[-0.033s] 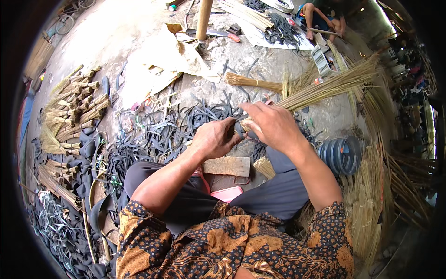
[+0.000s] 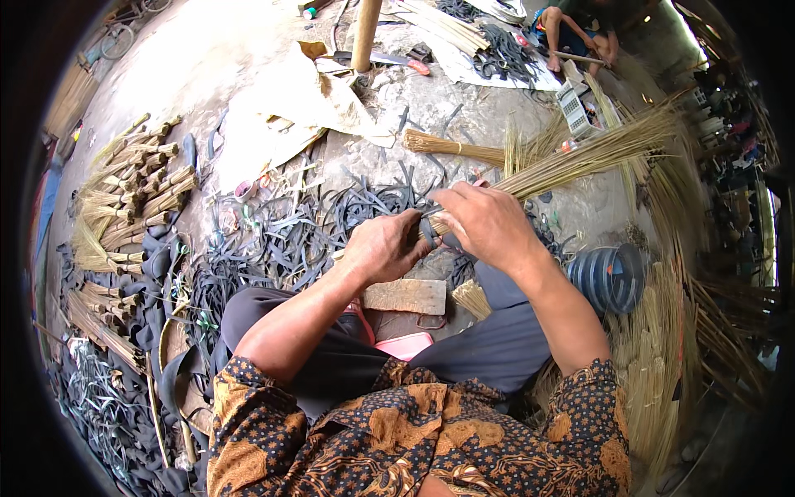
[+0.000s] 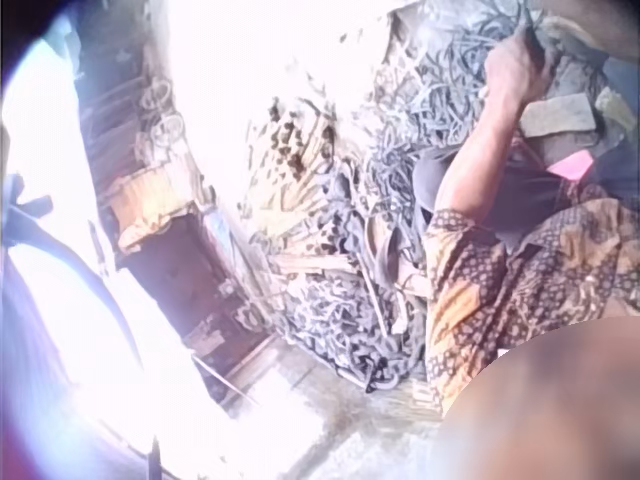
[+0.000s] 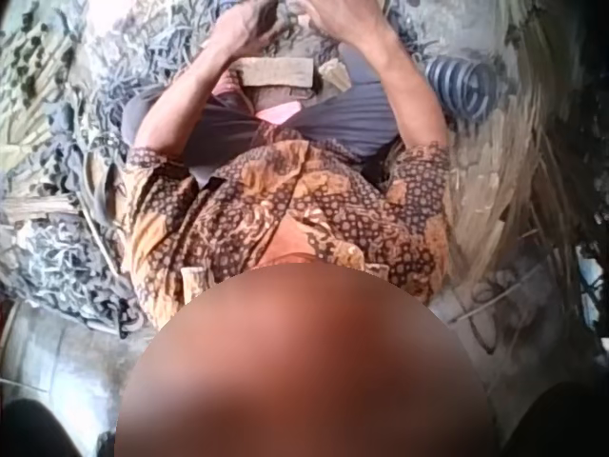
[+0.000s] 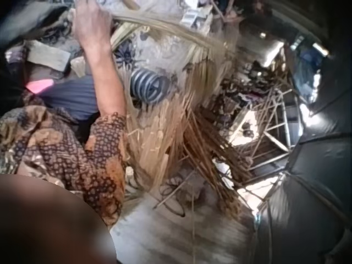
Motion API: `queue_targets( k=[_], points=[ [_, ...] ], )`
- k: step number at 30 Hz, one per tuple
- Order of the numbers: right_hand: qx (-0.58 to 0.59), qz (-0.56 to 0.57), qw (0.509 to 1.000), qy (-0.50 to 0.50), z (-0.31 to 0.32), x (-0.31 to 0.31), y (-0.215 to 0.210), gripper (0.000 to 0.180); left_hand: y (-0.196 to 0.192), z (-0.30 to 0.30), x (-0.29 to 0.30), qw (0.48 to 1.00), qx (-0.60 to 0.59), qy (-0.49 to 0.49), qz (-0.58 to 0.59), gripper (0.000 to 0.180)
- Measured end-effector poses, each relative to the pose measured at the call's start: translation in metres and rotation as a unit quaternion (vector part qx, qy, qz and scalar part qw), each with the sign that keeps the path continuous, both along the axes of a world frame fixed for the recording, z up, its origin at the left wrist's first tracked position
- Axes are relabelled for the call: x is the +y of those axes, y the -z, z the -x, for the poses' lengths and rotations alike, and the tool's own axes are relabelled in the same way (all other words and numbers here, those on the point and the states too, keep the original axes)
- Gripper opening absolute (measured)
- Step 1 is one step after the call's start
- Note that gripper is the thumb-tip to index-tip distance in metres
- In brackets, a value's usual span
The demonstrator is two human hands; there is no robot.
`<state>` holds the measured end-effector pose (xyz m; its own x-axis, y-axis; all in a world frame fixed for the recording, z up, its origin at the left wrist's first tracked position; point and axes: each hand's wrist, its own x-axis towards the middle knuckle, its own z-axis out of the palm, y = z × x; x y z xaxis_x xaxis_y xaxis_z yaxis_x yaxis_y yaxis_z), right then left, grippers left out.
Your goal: The person gathers bundles of thin sticks, aligns them, and ties them together with rubber bands. The person repeatedly picks up new bundles, aligns them, and secures them with rubber bands.
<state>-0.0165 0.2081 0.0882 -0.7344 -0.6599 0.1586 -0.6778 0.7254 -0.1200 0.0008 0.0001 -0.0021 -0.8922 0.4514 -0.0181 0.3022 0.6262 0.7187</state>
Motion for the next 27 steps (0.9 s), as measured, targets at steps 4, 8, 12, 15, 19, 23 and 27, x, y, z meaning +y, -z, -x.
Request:
queue_targets(
  k=[4,8,12,15,19,23,27],
  points=[
    [0.042,-0.047,0.998,-0.014,0.003,-0.003,0.006,0.015,0.007,0.0,-0.002,1.0,0.009,-0.003,-0.012,0.047],
    [-0.106,0.009,0.994,0.034,-0.009,-0.001,0.017,0.015,0.003,0.002,0.0,0.995,-0.057,-0.053,-0.066,0.048],
    [-0.181,0.145,0.973,0.013,-0.008,0.015,0.024,0.015,-0.009,0.009,-0.004,0.968,-0.172,-0.099,-0.156,0.053],
    [-0.084,0.157,0.984,-0.004,-0.008,0.023,0.034,0.013,-0.02,0.009,0.002,0.895,-0.302,-0.102,-0.313,0.047],
    [-0.017,0.275,0.961,0.037,-0.017,-0.007,0.06,0.013,-0.027,0.018,0.008,0.832,-0.316,-0.147,-0.432,0.039],
    [0.027,0.345,0.935,0.077,-0.008,-0.027,0.061,0.018,-0.029,0.018,0.013,0.842,-0.273,-0.173,-0.432,0.028],
    [0.117,0.327,0.927,0.144,-0.006,-0.042,0.058,0.021,-0.031,0.021,0.008,0.845,-0.236,-0.204,-0.434,0.025]
  ],
)
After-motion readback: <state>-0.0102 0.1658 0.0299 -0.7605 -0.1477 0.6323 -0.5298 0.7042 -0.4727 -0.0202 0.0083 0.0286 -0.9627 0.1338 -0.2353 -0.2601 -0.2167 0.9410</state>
